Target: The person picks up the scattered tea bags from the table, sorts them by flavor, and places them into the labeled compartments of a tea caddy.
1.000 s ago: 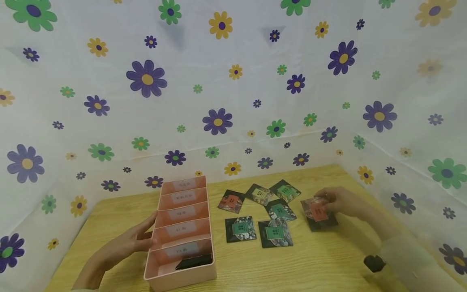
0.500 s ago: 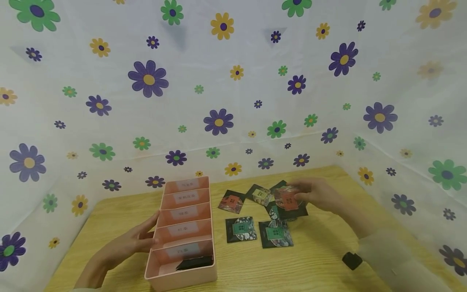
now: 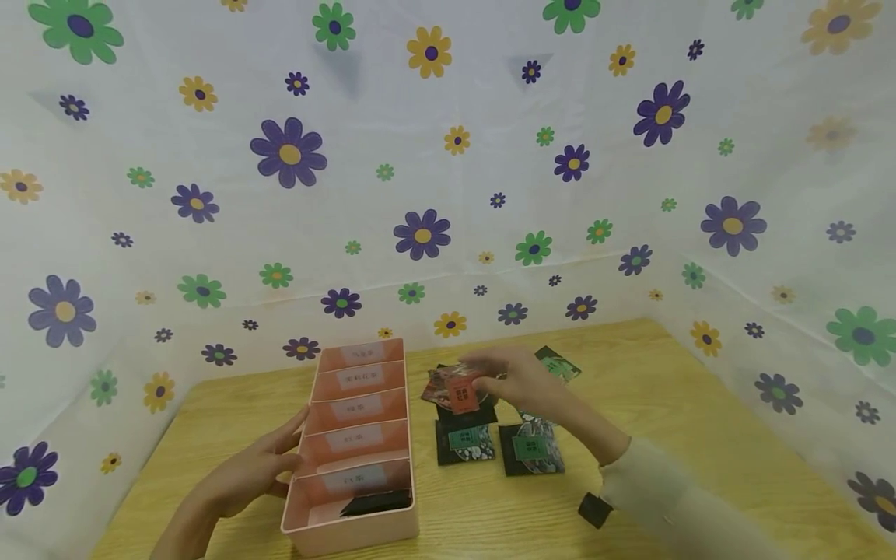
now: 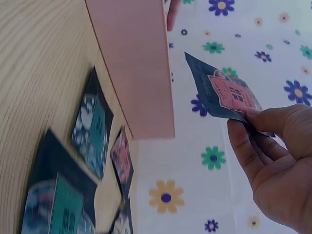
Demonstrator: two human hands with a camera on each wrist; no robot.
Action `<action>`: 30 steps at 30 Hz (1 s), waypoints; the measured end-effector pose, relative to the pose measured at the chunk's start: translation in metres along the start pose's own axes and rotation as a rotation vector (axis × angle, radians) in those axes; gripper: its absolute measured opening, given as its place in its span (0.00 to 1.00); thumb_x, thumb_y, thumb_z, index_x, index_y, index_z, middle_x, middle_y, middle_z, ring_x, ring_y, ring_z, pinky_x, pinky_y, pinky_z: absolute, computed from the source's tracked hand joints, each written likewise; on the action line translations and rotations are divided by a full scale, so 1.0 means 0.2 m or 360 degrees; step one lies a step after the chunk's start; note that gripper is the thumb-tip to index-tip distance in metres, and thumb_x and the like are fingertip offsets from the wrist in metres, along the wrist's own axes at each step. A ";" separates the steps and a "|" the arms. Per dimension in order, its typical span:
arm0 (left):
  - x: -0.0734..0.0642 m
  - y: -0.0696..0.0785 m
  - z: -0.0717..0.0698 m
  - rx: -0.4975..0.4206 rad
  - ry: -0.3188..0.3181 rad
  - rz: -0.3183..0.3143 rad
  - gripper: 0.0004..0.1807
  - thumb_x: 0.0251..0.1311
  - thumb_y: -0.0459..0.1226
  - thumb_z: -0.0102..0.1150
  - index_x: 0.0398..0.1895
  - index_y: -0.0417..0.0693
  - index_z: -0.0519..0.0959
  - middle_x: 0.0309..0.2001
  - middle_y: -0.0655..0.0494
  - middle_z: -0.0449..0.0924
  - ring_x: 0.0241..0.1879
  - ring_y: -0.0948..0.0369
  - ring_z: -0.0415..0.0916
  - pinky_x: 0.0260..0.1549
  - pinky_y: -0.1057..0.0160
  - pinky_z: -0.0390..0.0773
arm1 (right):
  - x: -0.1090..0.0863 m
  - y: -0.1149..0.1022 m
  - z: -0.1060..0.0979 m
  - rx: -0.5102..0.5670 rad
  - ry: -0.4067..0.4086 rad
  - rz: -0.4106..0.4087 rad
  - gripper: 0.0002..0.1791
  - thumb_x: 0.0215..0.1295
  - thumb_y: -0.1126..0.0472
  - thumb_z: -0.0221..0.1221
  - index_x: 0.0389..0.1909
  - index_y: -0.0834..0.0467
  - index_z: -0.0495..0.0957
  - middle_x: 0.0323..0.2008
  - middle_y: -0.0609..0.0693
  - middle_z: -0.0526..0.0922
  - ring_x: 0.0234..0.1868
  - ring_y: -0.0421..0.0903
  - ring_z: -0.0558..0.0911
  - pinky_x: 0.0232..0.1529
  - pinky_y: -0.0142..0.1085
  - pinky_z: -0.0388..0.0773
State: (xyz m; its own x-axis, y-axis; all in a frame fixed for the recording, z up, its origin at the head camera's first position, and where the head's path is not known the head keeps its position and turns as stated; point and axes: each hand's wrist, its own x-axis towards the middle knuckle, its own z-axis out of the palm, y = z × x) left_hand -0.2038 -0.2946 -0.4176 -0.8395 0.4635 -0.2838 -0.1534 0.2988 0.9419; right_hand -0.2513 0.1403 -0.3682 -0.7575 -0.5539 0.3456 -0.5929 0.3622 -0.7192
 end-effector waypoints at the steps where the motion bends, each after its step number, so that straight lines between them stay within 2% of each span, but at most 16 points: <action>1: 0.00 0.00 0.00 -0.0006 0.0010 -0.0009 0.46 0.77 0.34 0.49 0.85 0.56 0.30 0.80 0.29 0.33 0.67 0.38 0.69 0.50 0.41 0.83 | 0.02 -0.01 0.02 0.0009 0.0009 -0.0021 0.21 0.72 0.68 0.63 0.64 0.65 0.78 0.55 0.60 0.85 0.39 0.43 0.87 0.32 0.36 0.85; 5: -0.01 0.01 0.03 -0.0018 0.0020 -0.0006 0.46 0.78 0.33 0.47 0.84 0.53 0.29 0.79 0.26 0.33 0.68 0.35 0.68 0.51 0.41 0.82 | 0.08 -0.05 0.11 0.0044 0.0071 -0.0116 0.20 0.72 0.69 0.63 0.63 0.64 0.79 0.54 0.59 0.86 0.46 0.47 0.87 0.39 0.35 0.85; 6: -0.02 0.02 0.04 -0.0023 0.0021 -0.0005 0.46 0.77 0.33 0.47 0.84 0.53 0.28 0.79 0.25 0.33 0.67 0.35 0.68 0.51 0.41 0.82 | 0.09 -0.05 0.13 0.0051 0.0089 -0.0146 0.20 0.72 0.69 0.63 0.63 0.64 0.80 0.53 0.59 0.86 0.46 0.48 0.88 0.37 0.35 0.86; 11: -0.03 0.03 0.06 -0.0034 0.0068 -0.0024 0.45 0.77 0.32 0.46 0.84 0.50 0.28 0.77 0.21 0.38 0.64 0.37 0.72 0.50 0.41 0.83 | 0.15 -0.08 0.23 0.0096 0.0147 -0.0197 0.19 0.73 0.70 0.62 0.63 0.60 0.81 0.47 0.54 0.88 0.29 0.42 0.83 0.25 0.33 0.81; 13: -0.03 0.03 0.06 -0.0034 0.0094 -0.0033 0.45 0.77 0.32 0.45 0.84 0.49 0.28 0.77 0.20 0.39 0.63 0.38 0.74 0.50 0.41 0.83 | 0.17 -0.08 0.27 0.0084 0.0171 -0.0204 0.19 0.72 0.69 0.62 0.62 0.59 0.81 0.45 0.52 0.89 0.26 0.40 0.81 0.24 0.32 0.80; 16: -0.03 0.03 0.08 -0.0044 0.0133 -0.0031 0.45 0.76 0.30 0.45 0.84 0.47 0.29 0.76 0.19 0.42 0.60 0.41 0.77 0.48 0.42 0.84 | 0.18 -0.10 0.33 0.0026 0.0219 -0.0233 0.18 0.71 0.69 0.63 0.60 0.58 0.83 0.44 0.51 0.89 0.29 0.40 0.82 0.27 0.31 0.80; 22: -0.02 0.03 0.12 -0.0088 0.0158 -0.0003 0.46 0.74 0.28 0.44 0.83 0.45 0.27 0.74 0.15 0.44 0.55 0.43 0.80 0.45 0.42 0.85 | 0.20 -0.11 0.42 0.0051 0.0219 -0.0286 0.18 0.70 0.72 0.63 0.59 0.61 0.83 0.44 0.54 0.90 0.28 0.43 0.84 0.27 0.29 0.78; 25: -0.02 0.03 0.13 -0.0082 0.0178 -0.0008 0.46 0.74 0.28 0.44 0.83 0.45 0.27 0.74 0.15 0.43 0.56 0.42 0.79 0.44 0.42 0.85 | 0.20 -0.12 0.44 0.0040 0.0207 -0.0318 0.18 0.70 0.72 0.62 0.59 0.60 0.84 0.45 0.53 0.90 0.29 0.43 0.84 0.27 0.28 0.76; 30: -0.02 0.03 0.12 -0.0053 0.0150 -0.0013 0.45 0.76 0.30 0.44 0.83 0.46 0.27 0.75 0.17 0.40 0.60 0.40 0.77 0.47 0.43 0.84 | 0.18 -0.14 0.46 0.0077 0.0209 -0.0329 0.17 0.71 0.73 0.62 0.59 0.61 0.84 0.46 0.54 0.90 0.34 0.46 0.88 0.32 0.27 0.82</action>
State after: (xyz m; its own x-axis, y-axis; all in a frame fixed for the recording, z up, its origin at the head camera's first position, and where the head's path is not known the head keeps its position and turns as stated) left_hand -0.1881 -0.2744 -0.4146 -0.8833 0.3800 -0.2747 -0.1762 0.2738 0.9455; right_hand -0.2373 0.0407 -0.3915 -0.6523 -0.5089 0.5617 -0.7277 0.2131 -0.6520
